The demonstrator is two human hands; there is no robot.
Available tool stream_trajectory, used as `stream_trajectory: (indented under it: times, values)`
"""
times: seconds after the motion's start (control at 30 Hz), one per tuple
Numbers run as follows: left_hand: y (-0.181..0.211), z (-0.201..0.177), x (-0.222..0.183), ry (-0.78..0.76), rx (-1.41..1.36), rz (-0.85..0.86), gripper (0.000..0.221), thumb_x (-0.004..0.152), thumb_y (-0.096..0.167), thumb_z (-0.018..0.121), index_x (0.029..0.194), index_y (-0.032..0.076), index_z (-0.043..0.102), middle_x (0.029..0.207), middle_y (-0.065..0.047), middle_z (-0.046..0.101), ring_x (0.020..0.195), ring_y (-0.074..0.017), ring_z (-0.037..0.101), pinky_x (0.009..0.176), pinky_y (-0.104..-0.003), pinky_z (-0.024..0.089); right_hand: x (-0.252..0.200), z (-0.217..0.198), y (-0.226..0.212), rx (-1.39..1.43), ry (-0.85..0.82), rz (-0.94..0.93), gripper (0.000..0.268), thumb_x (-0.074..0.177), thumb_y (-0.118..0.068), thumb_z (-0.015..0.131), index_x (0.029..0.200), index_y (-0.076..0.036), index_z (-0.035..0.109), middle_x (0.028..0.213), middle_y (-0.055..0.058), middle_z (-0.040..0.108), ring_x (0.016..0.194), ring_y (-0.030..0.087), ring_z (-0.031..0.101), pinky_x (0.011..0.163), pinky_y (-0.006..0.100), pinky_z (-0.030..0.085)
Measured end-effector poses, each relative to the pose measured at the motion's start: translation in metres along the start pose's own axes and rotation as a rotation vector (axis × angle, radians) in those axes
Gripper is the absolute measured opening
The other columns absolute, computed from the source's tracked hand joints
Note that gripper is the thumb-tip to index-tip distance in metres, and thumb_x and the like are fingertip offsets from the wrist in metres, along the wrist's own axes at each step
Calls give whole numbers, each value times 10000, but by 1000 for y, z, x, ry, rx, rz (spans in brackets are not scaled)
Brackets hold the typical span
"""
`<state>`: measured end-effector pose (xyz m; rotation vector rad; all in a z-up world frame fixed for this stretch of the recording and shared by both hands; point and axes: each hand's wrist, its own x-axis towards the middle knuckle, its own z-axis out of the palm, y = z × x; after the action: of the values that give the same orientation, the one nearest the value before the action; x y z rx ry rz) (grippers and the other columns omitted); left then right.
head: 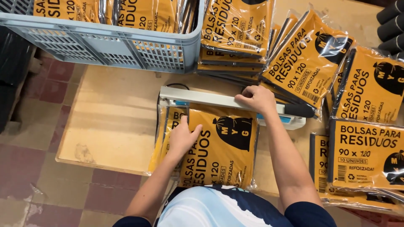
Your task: Sealing plastic bags using a manual heat sealer and organizing them into a crate.
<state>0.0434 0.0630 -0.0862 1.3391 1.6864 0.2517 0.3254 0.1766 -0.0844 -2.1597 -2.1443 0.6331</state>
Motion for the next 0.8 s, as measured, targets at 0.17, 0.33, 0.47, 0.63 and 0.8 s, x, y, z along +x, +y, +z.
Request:
stream_trajectory:
  times: [0.17, 0.33, 0.47, 0.63, 0.8]
  values:
    - [-6, 4, 4, 15, -20, 14, 717, 962, 500, 539, 1409, -48, 419, 807, -200, 687, 797, -371, 712, 642, -445, 557, 0, 1, 0, 0, -4, 0, 521, 779, -757, 586, 879, -270, 744, 864, -35, 700, 970, 221, 664, 895, 373, 517]
    - [-9, 7, 5, 26, -41, 27, 721, 953, 509, 558, 1399, -41, 425, 806, -202, 680, 772, -352, 711, 601, -436, 554, 2, 6, 4, -33, 20, -3, 503, 765, -775, 575, 855, -308, 738, 849, -66, 692, 953, 187, 656, 884, 345, 515]
    - [3, 0, -3, 15, -71, -2, 789, 925, 568, 573, 1422, -26, 419, 1107, -287, 667, 1044, -429, 676, 762, -497, 582, 2, 3, 4, -28, 45, -59, 531, 794, -760, 567, 861, -266, 747, 858, -38, 707, 961, 207, 662, 887, 363, 513]
    - [14, -4, -20, 43, -99, -5, 776, 919, 566, 590, 1420, -3, 423, 1228, -281, 637, 1146, -430, 640, 834, -506, 584, 0, -2, 6, -104, 93, -174, 562, 861, -761, 495, 873, -257, 744, 878, -34, 717, 978, 212, 660, 902, 357, 506]
    - [0, 22, -9, 175, -168, 36, 545, 954, 377, 600, 1344, 22, 459, 927, -203, 680, 973, -421, 693, 776, -511, 569, -9, -29, 8, 117, 472, -515, 258, 878, -467, 756, 948, -221, 714, 806, -43, 658, 896, 183, 616, 892, 339, 458]
